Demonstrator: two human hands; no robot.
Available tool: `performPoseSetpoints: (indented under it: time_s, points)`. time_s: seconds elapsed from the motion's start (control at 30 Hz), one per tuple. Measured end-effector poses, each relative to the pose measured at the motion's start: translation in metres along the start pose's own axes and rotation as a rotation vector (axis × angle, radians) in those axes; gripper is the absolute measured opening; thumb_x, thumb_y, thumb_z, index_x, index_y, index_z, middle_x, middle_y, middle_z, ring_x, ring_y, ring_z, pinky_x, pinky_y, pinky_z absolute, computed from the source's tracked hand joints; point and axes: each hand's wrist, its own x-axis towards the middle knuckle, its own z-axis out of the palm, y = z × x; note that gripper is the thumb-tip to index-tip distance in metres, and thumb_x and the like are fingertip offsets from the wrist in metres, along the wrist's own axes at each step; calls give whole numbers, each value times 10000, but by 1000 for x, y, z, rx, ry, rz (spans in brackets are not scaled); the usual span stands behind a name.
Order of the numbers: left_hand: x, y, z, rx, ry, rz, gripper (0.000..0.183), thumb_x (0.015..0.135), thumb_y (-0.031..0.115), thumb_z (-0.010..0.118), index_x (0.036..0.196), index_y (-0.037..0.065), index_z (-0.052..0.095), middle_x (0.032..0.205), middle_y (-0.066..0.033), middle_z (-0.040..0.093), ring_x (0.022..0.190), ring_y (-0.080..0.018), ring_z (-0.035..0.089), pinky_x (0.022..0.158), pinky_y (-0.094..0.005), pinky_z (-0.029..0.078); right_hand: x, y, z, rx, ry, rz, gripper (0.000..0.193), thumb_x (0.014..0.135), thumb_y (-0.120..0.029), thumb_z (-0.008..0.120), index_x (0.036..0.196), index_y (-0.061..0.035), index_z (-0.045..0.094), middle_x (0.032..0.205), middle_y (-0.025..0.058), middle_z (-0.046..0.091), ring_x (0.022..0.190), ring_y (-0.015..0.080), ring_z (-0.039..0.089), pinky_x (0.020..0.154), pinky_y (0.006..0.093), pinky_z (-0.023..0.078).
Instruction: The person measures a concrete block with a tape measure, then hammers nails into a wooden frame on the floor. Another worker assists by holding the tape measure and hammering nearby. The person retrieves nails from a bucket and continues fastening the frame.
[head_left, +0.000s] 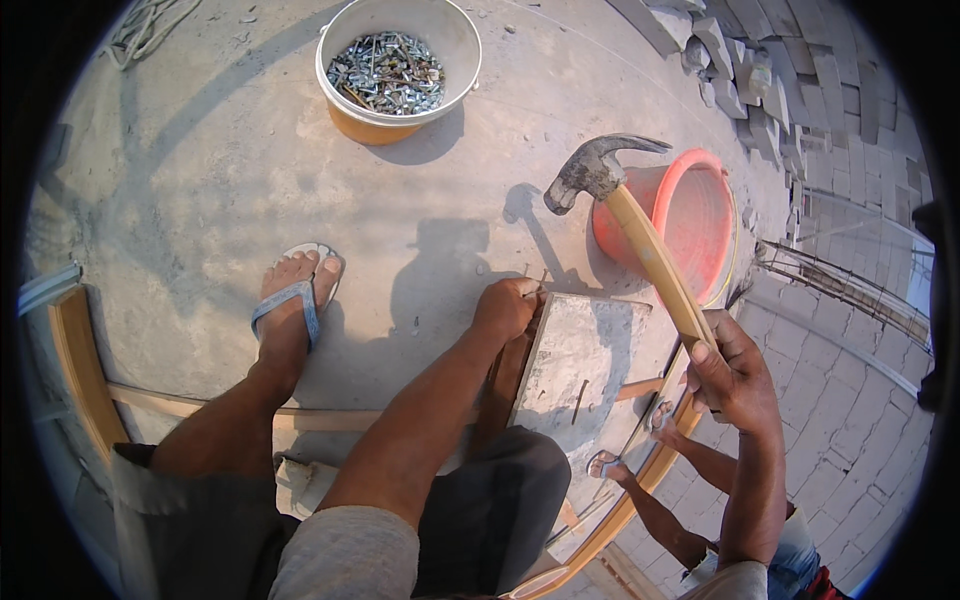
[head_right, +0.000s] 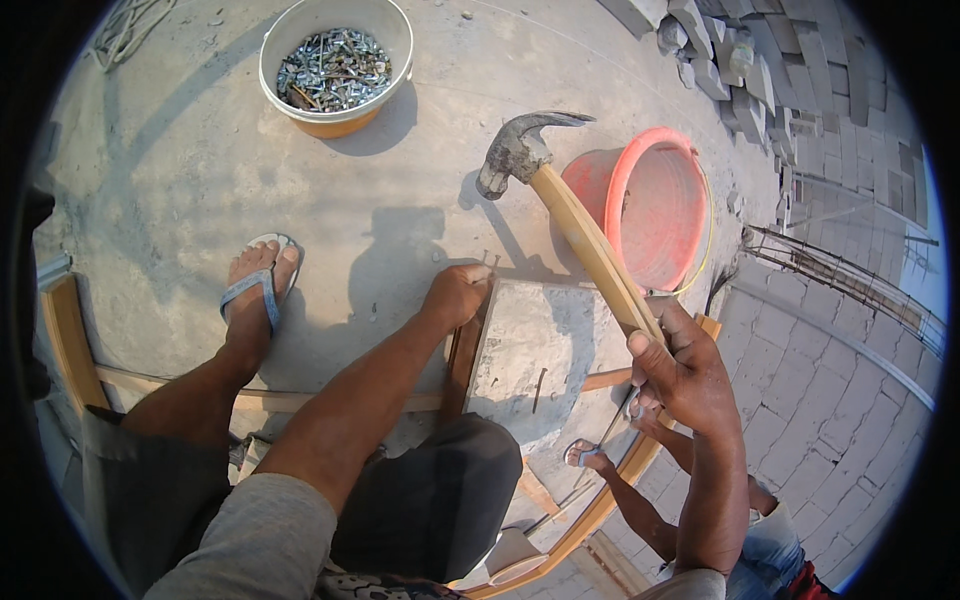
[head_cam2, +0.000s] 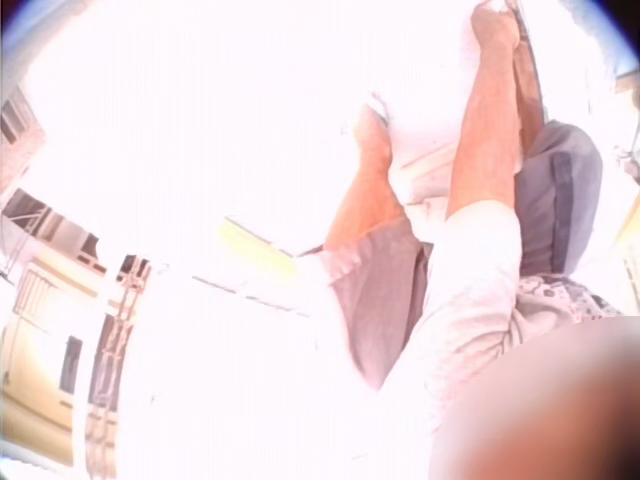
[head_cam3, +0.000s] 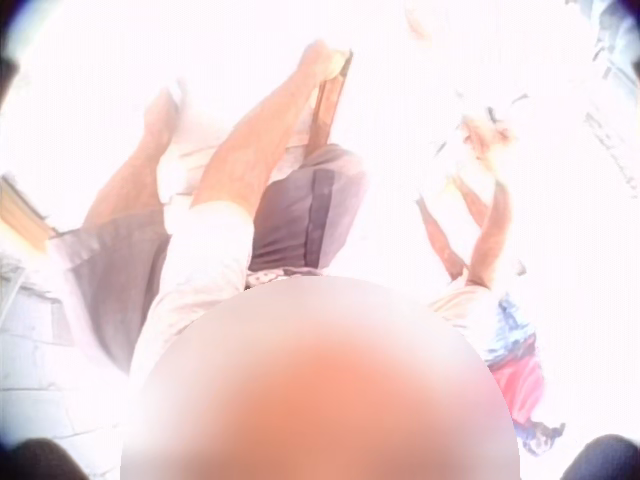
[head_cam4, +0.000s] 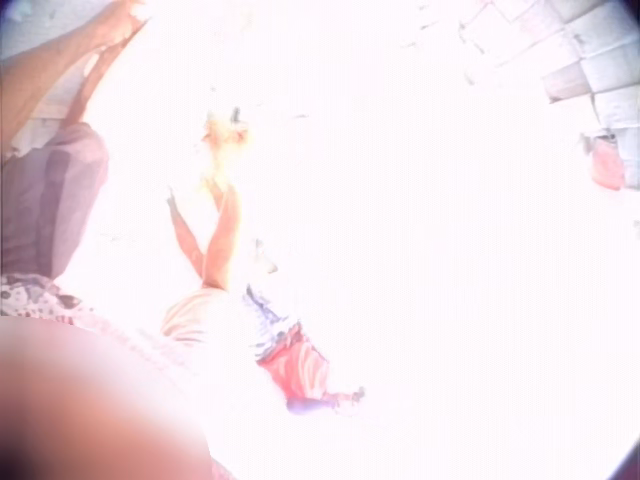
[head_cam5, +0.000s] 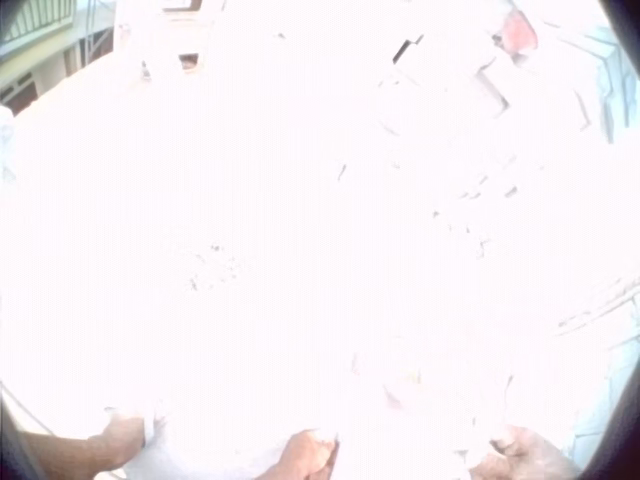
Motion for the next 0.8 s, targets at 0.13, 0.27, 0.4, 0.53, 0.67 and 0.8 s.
performPoseSetpoints:
  time_s: [0.13, 0.27, 0.4, 0.53, 0.67, 0.8]
  points:
    - [-4, 3, -3, 16, -45, -6, 273, 970, 236, 608, 1154, 59, 706, 1017, -167, 740, 897, -264, 711, 812, -357, 527, 18, 0, -2, -65, 105, -10, 379, 984, -408, 643, 1068, -39, 613, 740, 25, 573, 648, 112, 580, 604, 296, 499]
    - [-7, 5, -3, 72, 11, 42, 275, 964, 234, 611, 1151, 54, 703, 1030, -184, 735, 935, -311, 710, 823, -374, 527, 47, -6, -10, -300, 16, 159, 365, 1013, -389, 570, 1040, -26, 602, 737, 43, 580, 606, 132, 565, 570, 309, 476]
    - [-5, 6, -3, 73, -7, -26, 270, 958, 226, 606, 1133, 44, 702, 1042, -210, 721, 960, -350, 700, 835, -384, 529, 71, -14, -13, -426, -11, 242, 375, 1021, -408, 523, 1144, -64, 608, 725, 51, 573, 557, 123, 536, 520, 303, 450]
    - [-1, 7, -2, 129, -2, -24, 257, 953, 223, 604, 1104, 41, 704, 1016, -222, 715, 959, -360, 697, 844, -394, 530, 82, -18, -14, -411, 8, 185, 391, 1025, -419, 503, 1196, -87, 617, 695, 46, 565, 520, 121, 536, 492, 295, 443]
    - [-1, 4, 0, 162, 25, 23, 251, 941, 216, 615, 1112, 56, 706, 1010, -213, 718, 955, -366, 696, 845, -402, 531, 91, -12, -11, -467, -118, 191, 431, 1024, -442, 505, 1202, -70, 629, 682, 42, 556, 509, 123, 537, 483, 291, 438]
    - [-3, 0, 2, 131, 75, 59, 227, 934, 206, 616, 1080, 60, 711, 988, -215, 714, 950, -381, 692, 833, -413, 533, 98, -11, -11, -531, -197, 229, 453, 1022, -449, 513, 1233, -66, 631, 679, 31, 540, 509, 116, 521, 479, 294, 426]
